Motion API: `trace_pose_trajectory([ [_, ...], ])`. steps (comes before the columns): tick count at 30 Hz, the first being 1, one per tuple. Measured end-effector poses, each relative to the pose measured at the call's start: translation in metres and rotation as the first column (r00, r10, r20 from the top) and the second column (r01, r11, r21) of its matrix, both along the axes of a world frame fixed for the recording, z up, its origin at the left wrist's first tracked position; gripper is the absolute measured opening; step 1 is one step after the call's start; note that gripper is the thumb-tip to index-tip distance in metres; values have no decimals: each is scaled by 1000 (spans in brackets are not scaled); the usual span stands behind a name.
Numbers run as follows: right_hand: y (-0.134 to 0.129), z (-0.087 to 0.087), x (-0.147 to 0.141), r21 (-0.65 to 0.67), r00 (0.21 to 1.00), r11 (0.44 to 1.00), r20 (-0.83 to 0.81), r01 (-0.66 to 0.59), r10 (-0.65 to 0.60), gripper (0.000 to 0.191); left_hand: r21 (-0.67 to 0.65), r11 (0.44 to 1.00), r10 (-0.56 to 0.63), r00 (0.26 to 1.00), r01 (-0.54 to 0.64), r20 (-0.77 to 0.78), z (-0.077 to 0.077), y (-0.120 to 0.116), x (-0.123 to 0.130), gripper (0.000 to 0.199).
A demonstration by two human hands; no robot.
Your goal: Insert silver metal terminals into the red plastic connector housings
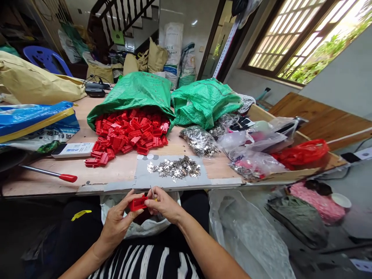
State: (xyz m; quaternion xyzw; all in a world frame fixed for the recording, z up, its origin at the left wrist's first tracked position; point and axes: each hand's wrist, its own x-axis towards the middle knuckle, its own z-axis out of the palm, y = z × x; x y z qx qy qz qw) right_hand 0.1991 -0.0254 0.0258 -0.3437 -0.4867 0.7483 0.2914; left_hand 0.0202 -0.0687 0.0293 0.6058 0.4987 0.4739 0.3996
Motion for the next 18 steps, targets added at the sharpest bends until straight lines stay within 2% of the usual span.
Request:
trace_pose_trajectory([
  [5, -4, 1, 1, -70, 999, 997, -24, 36, -38, 47, 6, 1000, -9, 999, 9, 43, 2, 2, -1, 29],
  [8, -5, 0, 1, -122, 998, 992, -50, 39, -46, 48, -5, 998, -60, 996, 60, 64, 0, 2, -3, 29],
  [13, -8, -6, -2, -199, 991, 980, -131, 5, -31, 48, -102, 991, -67, 977, 89, 202, -9, 1, -4, 29],
  [16, -6, -4, 1, -115, 998, 993, -58, -20, 14, 48, -202, 977, 1, 950, 65, 311, -14, 1, -2, 32],
  [18, 0, 1, 6, 30, 994, 1000, 106, -4, 0, 43, -254, 966, 62, 923, 40, 381, -14, 3, -1, 32],
])
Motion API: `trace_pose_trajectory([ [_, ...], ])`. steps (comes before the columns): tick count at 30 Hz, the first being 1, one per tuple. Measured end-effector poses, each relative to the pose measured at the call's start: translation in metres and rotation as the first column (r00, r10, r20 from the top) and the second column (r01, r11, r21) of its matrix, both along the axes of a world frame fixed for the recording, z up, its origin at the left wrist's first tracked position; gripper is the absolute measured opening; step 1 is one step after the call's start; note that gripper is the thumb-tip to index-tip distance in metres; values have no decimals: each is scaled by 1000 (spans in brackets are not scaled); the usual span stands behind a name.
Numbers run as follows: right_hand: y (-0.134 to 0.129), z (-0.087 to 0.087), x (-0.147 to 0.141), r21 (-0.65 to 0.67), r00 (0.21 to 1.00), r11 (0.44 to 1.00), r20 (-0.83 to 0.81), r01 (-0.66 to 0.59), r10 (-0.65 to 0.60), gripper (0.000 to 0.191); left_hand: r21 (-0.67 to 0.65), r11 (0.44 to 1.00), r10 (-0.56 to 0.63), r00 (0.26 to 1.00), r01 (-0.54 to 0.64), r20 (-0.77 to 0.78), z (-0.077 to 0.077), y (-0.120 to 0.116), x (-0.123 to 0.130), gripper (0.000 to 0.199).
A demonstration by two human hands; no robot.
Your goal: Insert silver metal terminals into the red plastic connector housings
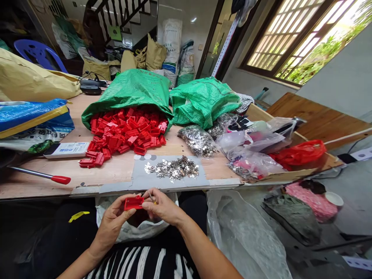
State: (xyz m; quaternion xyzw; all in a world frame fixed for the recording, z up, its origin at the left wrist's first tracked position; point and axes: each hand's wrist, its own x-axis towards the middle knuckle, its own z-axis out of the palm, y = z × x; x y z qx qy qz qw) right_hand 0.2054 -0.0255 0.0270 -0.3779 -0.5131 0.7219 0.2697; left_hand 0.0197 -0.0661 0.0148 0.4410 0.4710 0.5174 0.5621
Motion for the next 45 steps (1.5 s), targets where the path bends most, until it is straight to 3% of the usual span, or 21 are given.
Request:
trace_pose_trajectory([
  [2, 9, 8, 8, 246, 959, 968, 259, 47, -112, 31, -25, 999, 40, 998, -39, 38, 1, 2, 2, 31],
  [4, 20, 17, 15, 512, 811, 859, 497, 15, -310, 15, -32, 998, 55, 998, -54, 37, 2, 4, 3, 30],
  [6, 31, 23, 20, 654, 634, 749, 625, -106, -456, 9, -34, 998, 50, 998, -49, 28, 1, 5, 3, 30],
  [9, 44, 27, 19, 683, 470, 682, 708, -264, -527, 11, -29, 999, 38, 999, -37, 15, 0, 6, 3, 30],
  [13, 55, 27, 10, 618, 343, 684, 786, -388, -515, 11, -33, 999, 39, 999, -39, -2, 0, 6, 2, 31],
  [23, 56, 25, 2, 599, 253, 698, 800, -392, -545, 5, -43, 998, 37, 999, -38, -25, -3, 7, 1, 34],
  [25, 53, 24, -1, 616, 266, 687, 787, -385, -556, 5, -47, 998, 31, 999, -32, -26, -3, 6, 1, 34],
  [27, 46, 22, -7, 671, 336, 649, 741, -358, -581, 7, -47, 998, 34, 999, -35, -19, -3, 6, 1, 34],
  [31, 27, 16, -24, 760, 599, 604, 606, -241, -523, 10, -61, 995, 74, 997, -73, 20, 0, 8, 0, 34],
  [35, 14, 16, -32, 759, 773, 647, 454, -74, -443, 10, -81, 993, 90, 993, -84, 73, 1, 7, -1, 35],
  [40, 6, 20, -27, 675, 829, 734, 370, 71, -421, 8, -156, 986, 85, 974, -52, 212, 2, 4, -1, 46],
  [45, -2, 18, -24, 577, 867, 802, 309, 155, -390, 6, -229, 973, 92, 945, -19, 313, 13, 4, 2, 57],
])
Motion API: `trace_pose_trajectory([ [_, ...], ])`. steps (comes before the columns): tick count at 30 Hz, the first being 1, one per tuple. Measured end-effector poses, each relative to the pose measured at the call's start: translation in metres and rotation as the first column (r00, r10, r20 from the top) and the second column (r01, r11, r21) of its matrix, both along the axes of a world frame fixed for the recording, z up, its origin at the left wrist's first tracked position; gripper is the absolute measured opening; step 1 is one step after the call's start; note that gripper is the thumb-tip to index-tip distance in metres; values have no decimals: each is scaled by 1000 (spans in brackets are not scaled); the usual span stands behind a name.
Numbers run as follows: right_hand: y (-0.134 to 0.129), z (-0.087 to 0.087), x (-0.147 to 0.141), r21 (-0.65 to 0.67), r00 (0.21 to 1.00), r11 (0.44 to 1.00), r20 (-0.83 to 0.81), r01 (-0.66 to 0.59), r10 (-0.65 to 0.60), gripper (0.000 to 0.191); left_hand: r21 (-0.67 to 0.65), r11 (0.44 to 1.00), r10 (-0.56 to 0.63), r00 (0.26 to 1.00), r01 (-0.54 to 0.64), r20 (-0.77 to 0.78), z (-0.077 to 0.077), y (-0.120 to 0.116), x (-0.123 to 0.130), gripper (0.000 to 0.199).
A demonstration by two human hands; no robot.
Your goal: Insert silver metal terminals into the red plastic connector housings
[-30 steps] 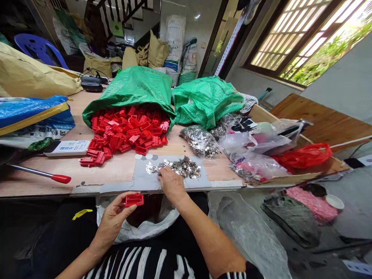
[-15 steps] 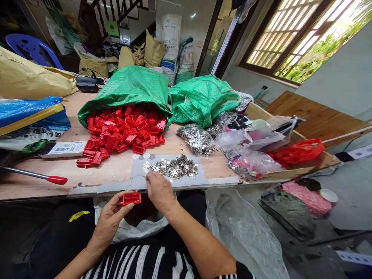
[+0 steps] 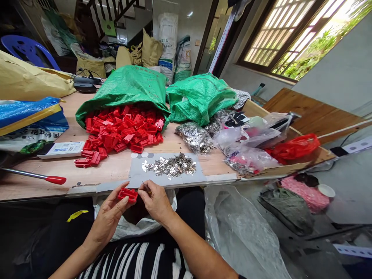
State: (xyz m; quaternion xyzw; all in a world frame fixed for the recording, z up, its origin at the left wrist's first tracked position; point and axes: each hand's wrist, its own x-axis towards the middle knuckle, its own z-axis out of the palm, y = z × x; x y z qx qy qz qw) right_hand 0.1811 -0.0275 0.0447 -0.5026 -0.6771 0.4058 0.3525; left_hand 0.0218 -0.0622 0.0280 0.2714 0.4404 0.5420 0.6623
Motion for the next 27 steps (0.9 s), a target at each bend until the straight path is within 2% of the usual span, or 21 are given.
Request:
trace_pose_trajectory([
  [4, -3, -5, 1, -24, 998, 1000, -68, -9, 7, 7, -27, 1000, 15, 998, -14, 57, 7, 1, 2, 54],
  [9, -3, -4, 4, -15, 994, 999, -101, -50, 48, 9, -9, 1000, 22, 992, -21, 127, 7, 3, 0, 43],
  [15, -3, 4, 9, 99, 992, 989, -42, -113, 117, 8, -2, 1000, 3, 984, -3, 180, 15, 8, 0, 40],
  [18, -3, 6, 11, 236, 988, 960, 6, -149, 152, 8, 1, 1000, 7, 984, -8, 178, 21, 8, 1, 39],
  [21, -2, 9, 13, 333, 969, 911, 57, -244, 239, 12, 6, 1000, -3, 988, 2, 156, 24, 9, 1, 39],
  [24, 0, 13, 16, 359, 939, 868, 121, -342, 321, 15, 23, 999, -37, 992, 34, 122, 24, 10, 1, 42],
  [27, 2, 16, 19, 345, 917, 850, 138, -398, 373, 15, 43, 996, -78, 991, 74, 112, 23, 11, 1, 42],
])
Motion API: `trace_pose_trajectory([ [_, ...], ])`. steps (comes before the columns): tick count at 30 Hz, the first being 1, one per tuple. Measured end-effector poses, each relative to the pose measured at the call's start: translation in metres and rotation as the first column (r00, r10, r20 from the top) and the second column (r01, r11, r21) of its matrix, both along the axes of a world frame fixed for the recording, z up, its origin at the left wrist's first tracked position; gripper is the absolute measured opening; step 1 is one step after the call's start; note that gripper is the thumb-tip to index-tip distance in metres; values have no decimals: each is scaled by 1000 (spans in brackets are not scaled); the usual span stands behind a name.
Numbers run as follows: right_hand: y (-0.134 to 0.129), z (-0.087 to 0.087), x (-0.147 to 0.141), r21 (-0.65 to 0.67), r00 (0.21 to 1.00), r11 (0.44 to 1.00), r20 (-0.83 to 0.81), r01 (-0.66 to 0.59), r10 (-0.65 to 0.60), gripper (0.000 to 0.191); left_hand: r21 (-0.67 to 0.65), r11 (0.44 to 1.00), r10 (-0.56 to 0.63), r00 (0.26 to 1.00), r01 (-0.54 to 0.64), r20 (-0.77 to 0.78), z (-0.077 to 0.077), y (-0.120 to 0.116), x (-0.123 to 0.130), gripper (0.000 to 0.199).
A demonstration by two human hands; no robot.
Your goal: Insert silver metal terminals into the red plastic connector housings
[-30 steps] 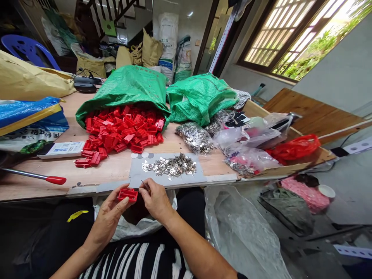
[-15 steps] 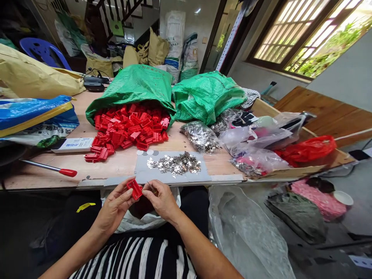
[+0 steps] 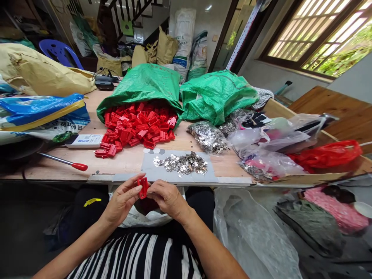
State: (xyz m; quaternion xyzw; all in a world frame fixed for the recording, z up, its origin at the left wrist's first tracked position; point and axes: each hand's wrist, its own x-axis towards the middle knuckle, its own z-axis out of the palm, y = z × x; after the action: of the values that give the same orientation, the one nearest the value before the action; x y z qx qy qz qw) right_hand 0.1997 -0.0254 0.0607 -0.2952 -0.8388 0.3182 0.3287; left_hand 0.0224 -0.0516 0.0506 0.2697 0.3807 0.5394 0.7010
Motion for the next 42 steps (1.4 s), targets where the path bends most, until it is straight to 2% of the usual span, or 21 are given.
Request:
trace_pose_trajectory([
  [4, 1, -2, 1, -106, 1000, 994, -3, 2, -2, 9, 16, 1000, -20, 1000, 20, -16, -1, 1, 0, 40],
  [11, -1, -12, 5, -277, 991, 954, -33, 114, -128, 11, 27, 1000, -11, 999, 12, -40, -1, 4, 1, 37],
  [13, -1, -11, 5, -239, 993, 965, -13, 108, -115, 10, 27, 1000, -7, 999, 9, -53, -1, 5, 1, 37],
  [17, 0, -8, 3, -63, 999, 997, -29, 43, -45, 9, 29, 1000, -8, 997, 10, -74, -2, 5, 3, 39],
  [20, 0, -10, 2, -9, 998, 999, -42, 49, -49, 13, 29, 1000, 5, 996, -2, -92, -3, 6, 4, 40],
  [27, -1, -15, 2, -57, 993, 995, -85, 76, -81, 13, -4, 1000, 14, 998, -15, -63, -2, 6, 4, 40],
  [31, -2, -15, 2, -175, 986, 977, -89, 126, -143, 9, 1, 1000, -3, 999, 3, -44, -2, 5, 5, 39],
  [35, -1, -12, 7, -309, 978, 935, -58, 174, -201, 28, 39, 999, -7, 996, 11, -86, -7, 7, 4, 50],
  [38, 5, -8, 12, -249, 975, 944, -3, 214, -222, 33, 99, 995, -2, 987, 18, -159, -12, 15, 1, 54],
  [42, 16, -10, 14, -104, 960, 956, 84, 276, -268, 31, 267, 964, 101, 936, -8, -338, -17, 32, -4, 39],
])
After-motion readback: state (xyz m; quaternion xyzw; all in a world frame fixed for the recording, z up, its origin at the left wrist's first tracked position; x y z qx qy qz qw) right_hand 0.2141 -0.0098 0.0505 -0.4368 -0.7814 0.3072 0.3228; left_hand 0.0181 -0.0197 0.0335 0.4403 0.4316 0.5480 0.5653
